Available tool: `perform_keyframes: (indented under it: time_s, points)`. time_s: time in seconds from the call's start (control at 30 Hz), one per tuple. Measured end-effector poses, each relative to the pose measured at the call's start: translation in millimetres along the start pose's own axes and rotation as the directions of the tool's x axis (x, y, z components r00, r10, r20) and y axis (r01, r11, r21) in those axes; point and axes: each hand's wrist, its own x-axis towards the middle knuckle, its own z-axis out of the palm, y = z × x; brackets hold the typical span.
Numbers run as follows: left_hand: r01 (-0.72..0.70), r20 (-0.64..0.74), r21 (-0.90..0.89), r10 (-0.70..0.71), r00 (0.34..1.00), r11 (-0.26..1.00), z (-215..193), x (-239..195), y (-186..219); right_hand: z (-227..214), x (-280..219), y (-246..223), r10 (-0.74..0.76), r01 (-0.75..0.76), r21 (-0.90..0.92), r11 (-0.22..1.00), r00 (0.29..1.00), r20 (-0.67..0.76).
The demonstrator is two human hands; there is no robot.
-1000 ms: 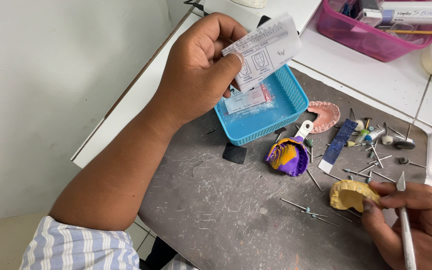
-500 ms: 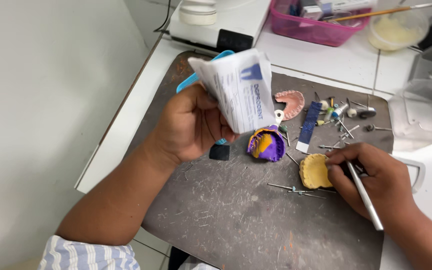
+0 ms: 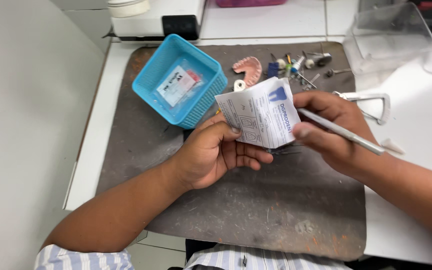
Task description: The person handles a purple and yellow dental mold and a yellow cast, repeatedly fitting and separating them. They use a metal dental tool to scrape and adjust the mold edges, then place the cast into a blue basket. The person continues to manipulate the mold with the tool, scraping its interior surfaces.
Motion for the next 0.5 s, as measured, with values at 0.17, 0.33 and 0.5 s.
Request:
perform_keyframes:
  time_s: [0.17,0.33,0.5]
  points:
    - [-0.025,-0.012,0.278,0.029,1.000,0.960,-2,5,-13,1,-4,4,0.027,-0.032,-0.060,0.998,0.995,-0.094]
    - [-0.383,0.024,0.640,0.482,0.876,0.665,-6,1,-14,0,-2,-7,-0.016,-0.026,-0.273,0.962,0.988,-0.151]
    - [-0.479,0.113,0.700,0.580,0.807,0.530,-3,-1,-8,10,-7,-27,-0.150,0.055,-0.476,0.878,0.975,-0.163]
